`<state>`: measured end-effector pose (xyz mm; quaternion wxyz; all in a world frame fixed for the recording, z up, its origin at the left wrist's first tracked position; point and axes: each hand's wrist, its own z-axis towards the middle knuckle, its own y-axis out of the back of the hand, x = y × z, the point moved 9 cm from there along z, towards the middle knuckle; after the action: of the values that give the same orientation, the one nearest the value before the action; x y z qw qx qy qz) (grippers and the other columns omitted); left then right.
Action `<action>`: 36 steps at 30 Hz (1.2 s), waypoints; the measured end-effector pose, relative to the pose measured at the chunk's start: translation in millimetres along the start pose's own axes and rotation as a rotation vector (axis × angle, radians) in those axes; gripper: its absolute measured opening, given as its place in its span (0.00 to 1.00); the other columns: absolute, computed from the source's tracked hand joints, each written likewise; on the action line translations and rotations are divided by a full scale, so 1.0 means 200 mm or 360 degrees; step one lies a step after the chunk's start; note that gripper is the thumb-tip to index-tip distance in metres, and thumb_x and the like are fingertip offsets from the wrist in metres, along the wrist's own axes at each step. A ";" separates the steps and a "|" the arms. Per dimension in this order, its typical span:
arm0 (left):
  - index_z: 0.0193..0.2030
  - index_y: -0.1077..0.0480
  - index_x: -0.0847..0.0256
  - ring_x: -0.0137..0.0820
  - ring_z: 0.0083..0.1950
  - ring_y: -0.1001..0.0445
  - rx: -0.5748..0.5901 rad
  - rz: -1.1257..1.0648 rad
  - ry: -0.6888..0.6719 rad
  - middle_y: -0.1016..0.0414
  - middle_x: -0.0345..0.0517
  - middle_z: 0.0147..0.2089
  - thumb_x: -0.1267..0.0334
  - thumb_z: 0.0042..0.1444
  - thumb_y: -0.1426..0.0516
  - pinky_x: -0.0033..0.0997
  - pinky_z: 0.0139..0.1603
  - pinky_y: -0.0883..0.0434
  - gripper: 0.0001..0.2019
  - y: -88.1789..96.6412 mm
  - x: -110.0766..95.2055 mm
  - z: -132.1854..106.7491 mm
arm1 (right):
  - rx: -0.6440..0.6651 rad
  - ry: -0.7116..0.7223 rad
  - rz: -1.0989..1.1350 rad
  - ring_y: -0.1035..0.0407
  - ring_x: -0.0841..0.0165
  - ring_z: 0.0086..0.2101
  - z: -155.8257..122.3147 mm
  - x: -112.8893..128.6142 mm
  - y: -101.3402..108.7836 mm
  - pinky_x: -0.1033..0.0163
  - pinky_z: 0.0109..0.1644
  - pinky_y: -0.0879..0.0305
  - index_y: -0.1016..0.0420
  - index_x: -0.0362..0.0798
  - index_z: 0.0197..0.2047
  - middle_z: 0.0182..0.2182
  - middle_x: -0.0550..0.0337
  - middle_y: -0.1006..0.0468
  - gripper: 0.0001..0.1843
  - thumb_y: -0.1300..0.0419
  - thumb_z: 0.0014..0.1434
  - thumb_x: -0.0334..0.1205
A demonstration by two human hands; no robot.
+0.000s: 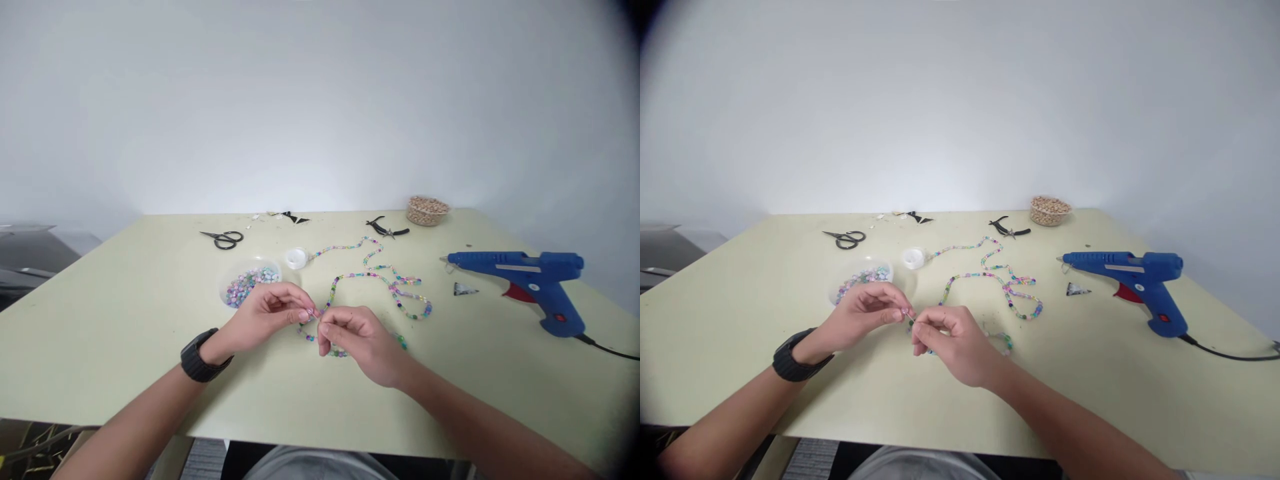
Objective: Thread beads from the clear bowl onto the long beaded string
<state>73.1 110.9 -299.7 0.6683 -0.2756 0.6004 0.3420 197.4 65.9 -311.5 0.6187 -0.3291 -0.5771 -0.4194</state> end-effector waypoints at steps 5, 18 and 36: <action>0.40 0.19 0.64 0.29 0.38 0.20 0.0024 0.0065 -0.0004 0.17 0.48 0.37 0.65 0.58 0.33 0.27 0.42 0.24 0.05 -0.01 0.00 0.00 | 0.0016 -0.0016 -0.0017 0.34 0.72 0.30 -0.01 0.00 -0.01 0.64 0.36 0.41 0.26 0.45 0.29 0.27 0.59 0.23 0.16 0.44 0.69 0.39; 0.31 0.18 0.65 0.29 0.34 0.22 -0.0084 0.0411 -0.0322 0.18 0.49 0.31 0.69 0.58 0.34 0.27 0.38 0.26 0.05 -0.02 -0.09 0.00 | 0.0096 -0.0178 -0.0153 0.33 0.69 0.33 0.00 -0.04 -0.05 0.64 0.40 0.38 0.25 0.45 0.28 0.28 0.59 0.25 0.22 0.44 0.69 0.50; 0.39 0.34 0.60 0.26 0.31 0.32 -0.0160 0.1282 -0.0298 0.27 0.41 0.32 0.70 0.61 0.48 0.24 0.33 0.37 0.03 0.00 -0.03 0.03 | -0.0689 0.0600 -0.1340 0.23 0.54 0.48 -0.02 0.00 0.10 0.52 0.50 0.25 0.26 0.52 0.54 0.53 0.50 0.21 0.18 0.44 0.65 0.48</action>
<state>76.8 113.4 -292.1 0.5185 -0.0186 0.5794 0.6285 216.4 71.0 -311.0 0.4072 -0.1072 -0.4379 -0.7943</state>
